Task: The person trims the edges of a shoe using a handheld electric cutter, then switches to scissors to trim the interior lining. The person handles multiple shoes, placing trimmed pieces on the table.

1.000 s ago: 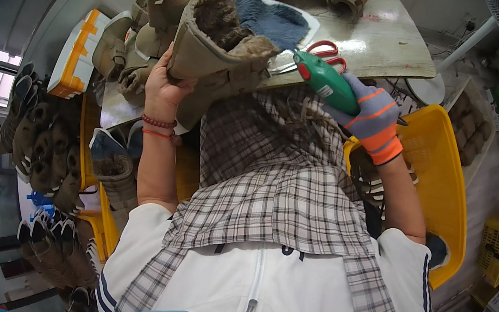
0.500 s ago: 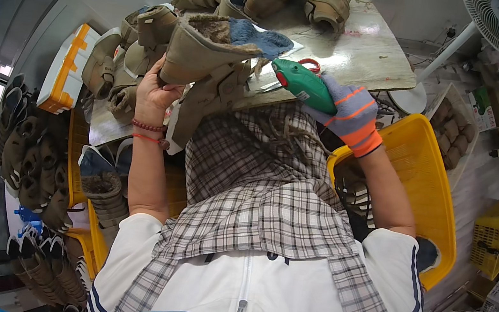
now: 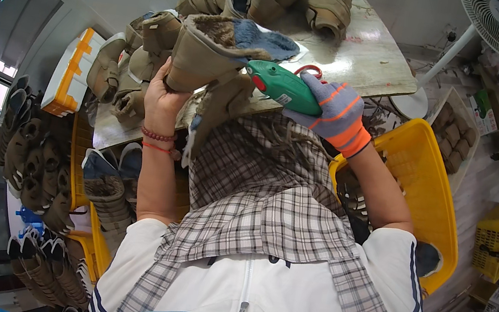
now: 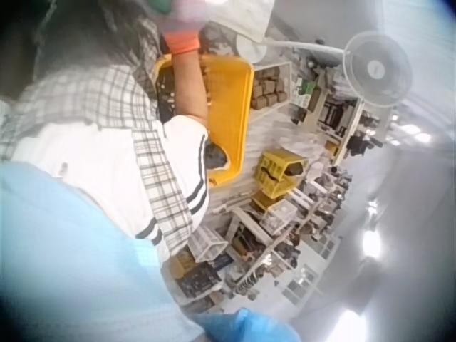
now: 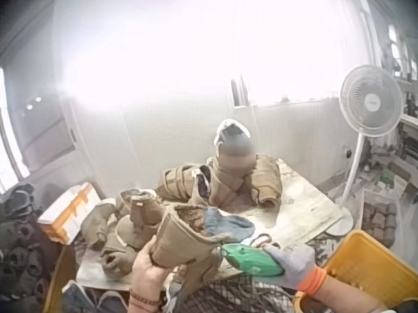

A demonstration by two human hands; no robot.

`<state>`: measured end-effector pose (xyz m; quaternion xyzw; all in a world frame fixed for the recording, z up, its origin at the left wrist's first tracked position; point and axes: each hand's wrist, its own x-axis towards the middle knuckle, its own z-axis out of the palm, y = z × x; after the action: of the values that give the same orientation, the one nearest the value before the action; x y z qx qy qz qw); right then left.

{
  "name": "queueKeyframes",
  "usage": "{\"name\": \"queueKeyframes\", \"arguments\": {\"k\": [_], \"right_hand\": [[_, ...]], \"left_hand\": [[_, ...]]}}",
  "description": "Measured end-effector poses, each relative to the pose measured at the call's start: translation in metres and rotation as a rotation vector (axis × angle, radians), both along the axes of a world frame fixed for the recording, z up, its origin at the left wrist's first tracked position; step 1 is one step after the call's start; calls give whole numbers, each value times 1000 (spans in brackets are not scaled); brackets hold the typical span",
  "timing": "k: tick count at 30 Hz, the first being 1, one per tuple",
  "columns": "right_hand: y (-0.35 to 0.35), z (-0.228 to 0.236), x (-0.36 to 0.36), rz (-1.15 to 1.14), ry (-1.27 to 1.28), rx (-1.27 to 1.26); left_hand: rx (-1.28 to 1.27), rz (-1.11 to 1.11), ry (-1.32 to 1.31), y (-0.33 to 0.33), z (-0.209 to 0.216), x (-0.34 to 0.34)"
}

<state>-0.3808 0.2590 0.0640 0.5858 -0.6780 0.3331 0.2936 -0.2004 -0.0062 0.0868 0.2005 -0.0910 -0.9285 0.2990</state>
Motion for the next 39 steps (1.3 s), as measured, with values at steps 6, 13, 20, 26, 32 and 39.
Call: {"name": "queueKeyframes", "arguments": {"k": [6, 13, 20, 26, 32, 39], "right_hand": [[-9, 16, 8, 58, -46, -53], [-22, 46, 27, 140, -237, -10], [-39, 49, 33, 236, -468, -34], [-51, 48, 36, 253, -593, -13], [-54, 53, 42, 228, -634, -11], [-59, 49, 42, 242, -829, -1]], "left_hand": [[-159, 101, 234, 24, 14, 9], [-572, 176, 355, 37, 9, 13], [-825, 243, 365, 41, 8, 17], [-983, 290, 277, 41, -1, 20], [-1320, 457, -174, 41, -28, 23], [-2000, 771, -520, 37, -33, 13]]}}
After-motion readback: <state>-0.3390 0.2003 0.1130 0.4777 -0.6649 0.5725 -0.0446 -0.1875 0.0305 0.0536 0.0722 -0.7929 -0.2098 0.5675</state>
